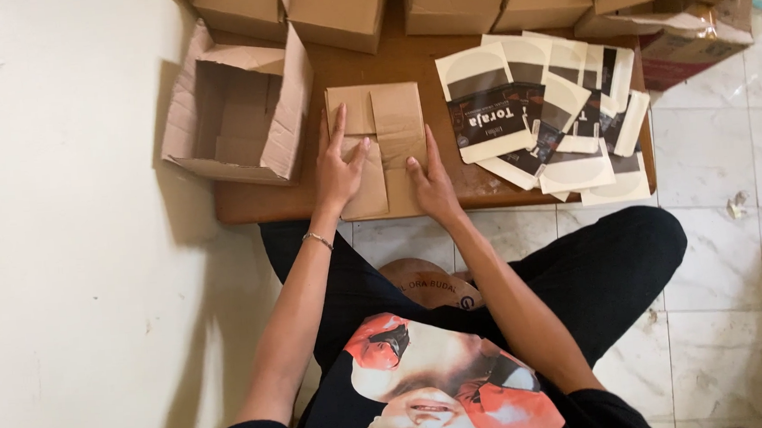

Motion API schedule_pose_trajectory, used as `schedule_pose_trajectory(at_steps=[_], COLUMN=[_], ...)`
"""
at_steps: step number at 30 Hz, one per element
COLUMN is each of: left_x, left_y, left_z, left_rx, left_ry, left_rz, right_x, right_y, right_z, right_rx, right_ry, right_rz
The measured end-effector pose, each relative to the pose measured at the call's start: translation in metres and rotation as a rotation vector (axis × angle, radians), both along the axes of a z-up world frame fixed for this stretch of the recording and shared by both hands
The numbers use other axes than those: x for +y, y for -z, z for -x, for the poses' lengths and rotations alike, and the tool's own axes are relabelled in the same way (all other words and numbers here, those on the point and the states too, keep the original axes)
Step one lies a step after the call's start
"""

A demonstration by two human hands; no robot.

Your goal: The person is assembling cardboard boxes by hand and placing labeled coffee bags inside them on a low table.

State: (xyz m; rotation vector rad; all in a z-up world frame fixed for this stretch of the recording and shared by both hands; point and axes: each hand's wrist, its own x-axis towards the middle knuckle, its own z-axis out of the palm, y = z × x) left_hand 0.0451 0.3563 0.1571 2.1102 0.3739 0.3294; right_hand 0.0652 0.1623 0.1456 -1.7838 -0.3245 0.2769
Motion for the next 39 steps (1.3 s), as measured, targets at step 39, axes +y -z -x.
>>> schedule_pose_trajectory(at_steps=[39], left_x=[0.068], left_y=[-0.143], left_z=[0.061], left_rx=[-0.647], left_ry=[-0.296], left_rz=[-0.495], right_x=[0.039], right_y=[0.004], right_z=[0.023], right_rx=[0.095], right_ry=[0.037], right_rz=[-0.139])
